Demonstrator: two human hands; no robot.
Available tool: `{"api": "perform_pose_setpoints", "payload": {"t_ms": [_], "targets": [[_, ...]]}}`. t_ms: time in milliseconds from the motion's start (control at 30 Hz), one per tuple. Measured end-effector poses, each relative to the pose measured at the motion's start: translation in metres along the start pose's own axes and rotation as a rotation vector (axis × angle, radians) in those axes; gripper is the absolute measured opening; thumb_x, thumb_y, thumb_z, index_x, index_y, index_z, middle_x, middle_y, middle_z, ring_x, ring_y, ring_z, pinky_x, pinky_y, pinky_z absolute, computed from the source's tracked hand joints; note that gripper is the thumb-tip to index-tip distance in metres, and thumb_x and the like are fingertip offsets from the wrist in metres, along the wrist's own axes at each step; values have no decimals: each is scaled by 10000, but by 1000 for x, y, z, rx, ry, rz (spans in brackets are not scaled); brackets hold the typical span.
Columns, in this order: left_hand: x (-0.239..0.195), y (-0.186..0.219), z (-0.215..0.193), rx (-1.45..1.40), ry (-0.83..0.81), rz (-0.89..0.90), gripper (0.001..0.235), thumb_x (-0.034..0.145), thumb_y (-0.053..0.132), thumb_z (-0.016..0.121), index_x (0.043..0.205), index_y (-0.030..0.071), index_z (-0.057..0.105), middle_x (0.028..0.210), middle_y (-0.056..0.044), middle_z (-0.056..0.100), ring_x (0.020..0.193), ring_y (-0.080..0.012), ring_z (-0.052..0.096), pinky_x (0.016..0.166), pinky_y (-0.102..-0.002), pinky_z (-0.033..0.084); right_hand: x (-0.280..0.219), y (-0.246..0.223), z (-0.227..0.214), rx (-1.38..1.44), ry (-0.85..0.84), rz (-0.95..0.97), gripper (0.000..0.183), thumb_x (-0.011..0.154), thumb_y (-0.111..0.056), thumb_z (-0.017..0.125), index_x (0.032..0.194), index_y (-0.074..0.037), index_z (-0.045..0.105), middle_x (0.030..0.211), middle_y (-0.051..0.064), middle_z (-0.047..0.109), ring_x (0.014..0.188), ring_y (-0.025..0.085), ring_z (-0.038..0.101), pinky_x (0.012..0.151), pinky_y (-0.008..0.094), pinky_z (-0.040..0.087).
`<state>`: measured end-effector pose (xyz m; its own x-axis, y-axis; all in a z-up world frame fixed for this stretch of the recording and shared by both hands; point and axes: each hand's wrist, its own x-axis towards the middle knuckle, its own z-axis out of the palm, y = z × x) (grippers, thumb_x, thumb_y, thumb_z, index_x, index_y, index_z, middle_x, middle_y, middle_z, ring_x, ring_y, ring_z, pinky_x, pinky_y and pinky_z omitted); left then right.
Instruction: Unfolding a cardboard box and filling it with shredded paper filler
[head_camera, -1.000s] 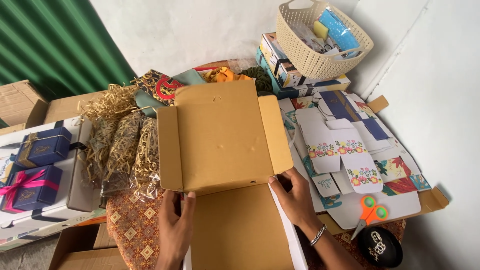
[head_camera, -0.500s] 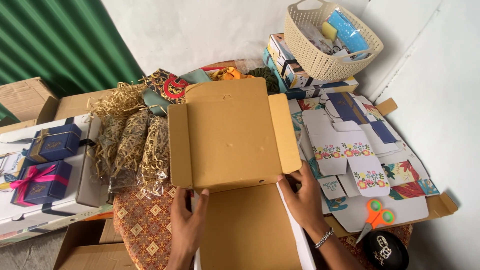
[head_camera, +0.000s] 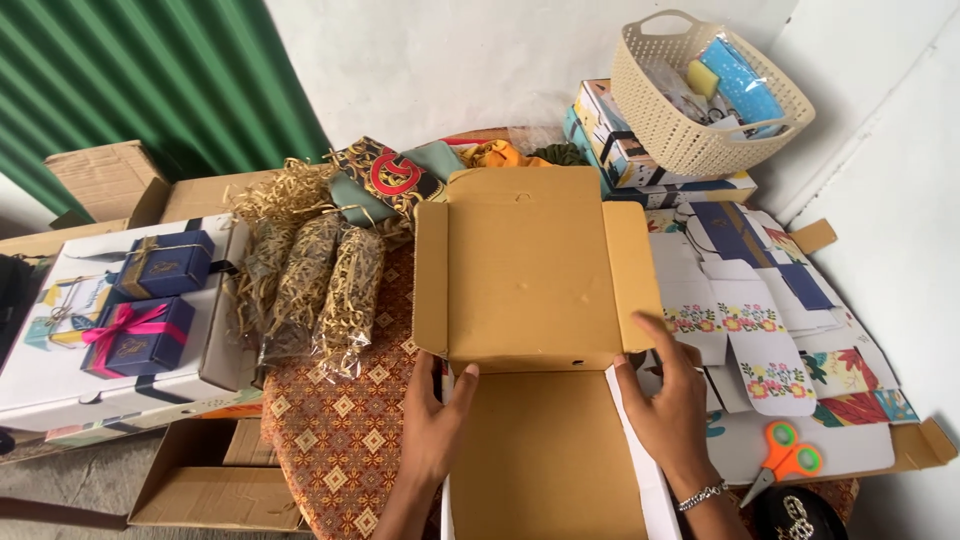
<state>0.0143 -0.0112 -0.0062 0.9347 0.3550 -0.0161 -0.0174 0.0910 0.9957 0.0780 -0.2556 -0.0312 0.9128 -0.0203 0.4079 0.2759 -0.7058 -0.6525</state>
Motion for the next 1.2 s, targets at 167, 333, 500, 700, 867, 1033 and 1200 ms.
{"api": "perform_pose_setpoints", "payload": {"t_ms": [167, 333, 500, 700, 867, 1033, 1200], "targets": [[2, -29, -8, -40, 64, -53, 748, 869, 369, 643, 1523, 98, 402, 1555, -99, 512, 1451, -213, 470, 1194, -371, 349, -1, 9, 4, -33, 27, -130, 432, 891, -193, 666, 1322, -177, 685, 1340, 81, 652, 1286, 270, 546, 1092, 426, 387], [2, -31, -9, -53, 90, -81, 582, 877, 329, 648, 1382, 73, 514, 1349, -70, 633, 1323, -162, 547, 1153, -322, 377, -2, 22, 8, -33, -68, -48, 475, 891, -261, 653, 1365, -227, 666, 1457, 153, 540, 1479, 305, 395, 1155, 484, 296], [6, -44, -12, -55, 89, -153, 819, 869, 388, 641, 1565, 102, 318, 1624, -142, 424, 1529, -224, 379, 1222, -397, 302, 0, 23, 8, -13, -3, -140, 439, 908, -239, 656, 1344, -188, 673, 1389, 98, 647, 1406, 290, 479, 1161, 449, 317], [2, -24, -18, 47, 107, -142, 671, 888, 391, 610, 1481, 125, 445, 1374, -107, 642, 1308, -193, 590, 1140, -363, 440, 0, 16, 4, 0, 42, -137, 384, 911, -240, 658, 1288, -197, 715, 1365, 98, 581, 1295, 232, 540, 1169, 436, 307], [3, -20, -34, 84, 152, -83, 634, 898, 314, 592, 1486, 117, 460, 1239, -98, 694, 1144, -205, 681, 1029, -378, 557, 0, 13, 1, 27, 67, -148, 348, 953, -243, 621, 1279, -163, 713, 1374, 118, 569, 1390, 255, 490, 1179, 451, 313], [7, -11, -62, 83, 206, -79, 531, 909, 246, 596, 1416, 101, 540, 1198, -80, 689, 1116, -190, 666, 1032, -366, 565, -2, 11, -2, 58, 60, -128, 325, 968, -252, 605, 1256, -158, 723, 1389, 120, 573, 1387, 261, 501, 1167, 448, 320], [9, -9, -90, 114, 270, -45, 370, 932, 250, 616, 1268, 106, 668, 1109, -71, 714, 957, -163, 646, 839, -324, 585, -4, 10, -2, 40, 103, -121, 303, 950, -229, 632, 1223, -147, 734, 1463, 100, 510, 1205, 237, 557, 1168, 453, 299]]}}
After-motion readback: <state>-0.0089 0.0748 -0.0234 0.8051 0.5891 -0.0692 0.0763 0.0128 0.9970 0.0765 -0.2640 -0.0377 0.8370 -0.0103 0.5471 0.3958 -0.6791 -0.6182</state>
